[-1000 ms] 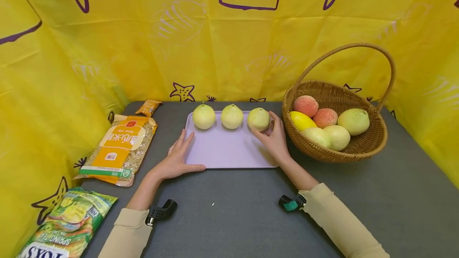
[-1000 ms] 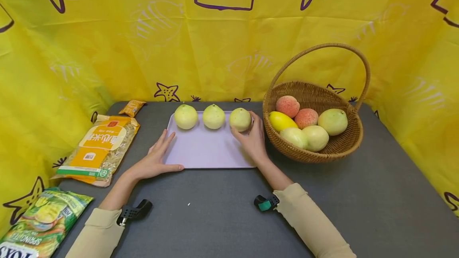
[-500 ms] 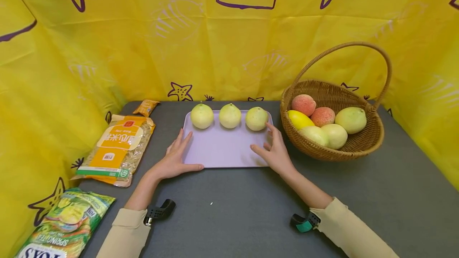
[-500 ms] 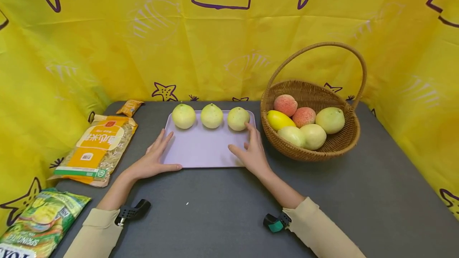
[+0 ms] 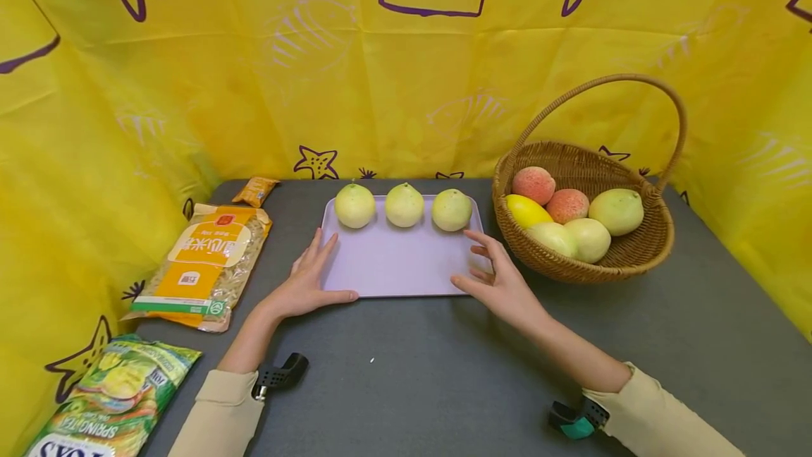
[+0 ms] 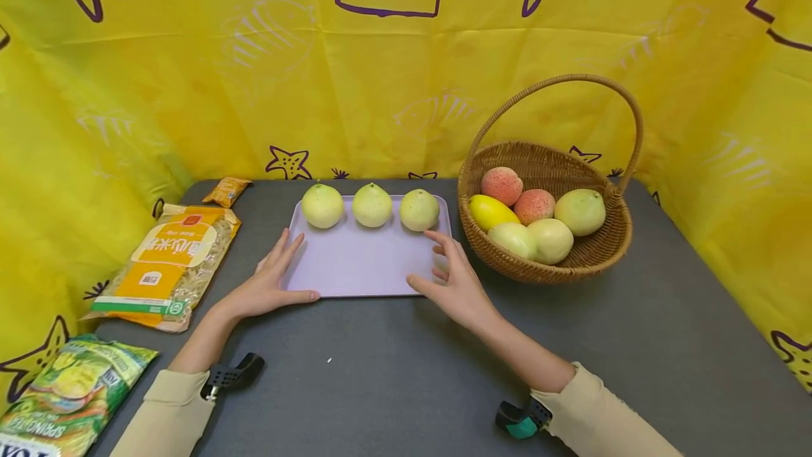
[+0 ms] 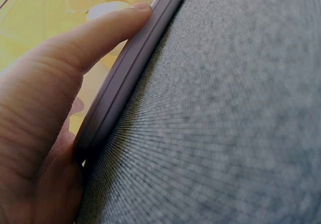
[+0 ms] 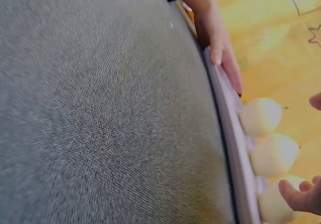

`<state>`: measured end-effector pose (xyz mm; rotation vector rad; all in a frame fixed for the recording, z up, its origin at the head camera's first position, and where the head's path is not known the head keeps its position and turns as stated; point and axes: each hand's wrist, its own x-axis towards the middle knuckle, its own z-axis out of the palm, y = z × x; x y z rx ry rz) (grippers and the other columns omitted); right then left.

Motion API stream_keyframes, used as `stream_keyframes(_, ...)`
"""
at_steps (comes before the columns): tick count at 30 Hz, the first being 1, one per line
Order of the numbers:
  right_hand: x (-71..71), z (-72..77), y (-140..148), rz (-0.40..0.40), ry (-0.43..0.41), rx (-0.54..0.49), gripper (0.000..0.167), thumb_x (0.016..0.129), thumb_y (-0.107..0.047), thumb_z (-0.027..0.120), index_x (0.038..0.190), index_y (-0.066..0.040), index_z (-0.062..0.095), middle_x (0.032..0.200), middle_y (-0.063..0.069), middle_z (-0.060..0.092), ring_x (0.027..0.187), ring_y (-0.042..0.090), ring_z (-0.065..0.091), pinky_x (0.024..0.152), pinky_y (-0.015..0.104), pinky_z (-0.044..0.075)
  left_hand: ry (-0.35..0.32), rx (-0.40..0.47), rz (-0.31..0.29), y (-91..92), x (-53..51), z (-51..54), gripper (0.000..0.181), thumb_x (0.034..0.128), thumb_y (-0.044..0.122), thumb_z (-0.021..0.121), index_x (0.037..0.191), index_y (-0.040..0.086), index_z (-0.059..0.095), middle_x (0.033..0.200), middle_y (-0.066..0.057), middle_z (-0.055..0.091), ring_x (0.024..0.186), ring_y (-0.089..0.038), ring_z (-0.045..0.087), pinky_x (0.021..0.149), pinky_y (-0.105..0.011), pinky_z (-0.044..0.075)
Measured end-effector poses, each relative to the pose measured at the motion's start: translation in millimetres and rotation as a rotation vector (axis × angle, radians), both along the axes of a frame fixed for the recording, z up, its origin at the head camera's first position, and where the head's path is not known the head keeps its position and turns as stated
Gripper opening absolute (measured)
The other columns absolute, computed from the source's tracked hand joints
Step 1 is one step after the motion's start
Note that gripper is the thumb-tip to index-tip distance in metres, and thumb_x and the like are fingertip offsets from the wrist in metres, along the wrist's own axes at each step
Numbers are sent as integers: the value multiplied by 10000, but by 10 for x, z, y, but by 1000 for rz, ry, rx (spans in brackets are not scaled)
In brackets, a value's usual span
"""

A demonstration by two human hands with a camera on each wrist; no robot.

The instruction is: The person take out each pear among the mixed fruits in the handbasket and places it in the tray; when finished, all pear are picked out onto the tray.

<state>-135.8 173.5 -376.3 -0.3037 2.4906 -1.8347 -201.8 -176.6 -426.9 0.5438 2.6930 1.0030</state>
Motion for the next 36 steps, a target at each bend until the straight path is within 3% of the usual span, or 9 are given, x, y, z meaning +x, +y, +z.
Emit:
stream_keyframes(13,206,310,220,138,94,91,671,858,-119,761,1429,-165,413,1454,21,377,1296,242,417,957,421,476,-6,4,0,1,8,9,1123,778,523,769,1577,110,95,1603,-175,-166,1426,-503,-40,1061,-701,15)
stream_keyframes(20,204,502,387,181,192,158,669,851,-72,759,1426,-171,432,1424,-8,428,1236,169,468,940,328,486,-4,0,-1,-5,1,-1,1116,781,519,769,1577,116,100,1604,-168,-171,1427,-500,-43,1063,-698,13)
stream_keyframes(29,109,756,639,74,219,149,536,862,-26,732,1345,-28,499,1361,110,501,1156,211,575,900,231,490,-12,-1,-2,-7,-6,3,1128,774,535,767,1579,124,93,1603,-158,-182,1431,-490,-46,1061,-702,19)
stream_keyframes(36,-28,813,826,21,237,252,479,893,-73,710,1325,10,522,1309,74,493,1093,185,555,885,187,477,1,-4,-3,-8,-4,-2,1124,773,533,769,1577,112,105,1603,-182,-162,1431,-492,-32,1062,-700,28)
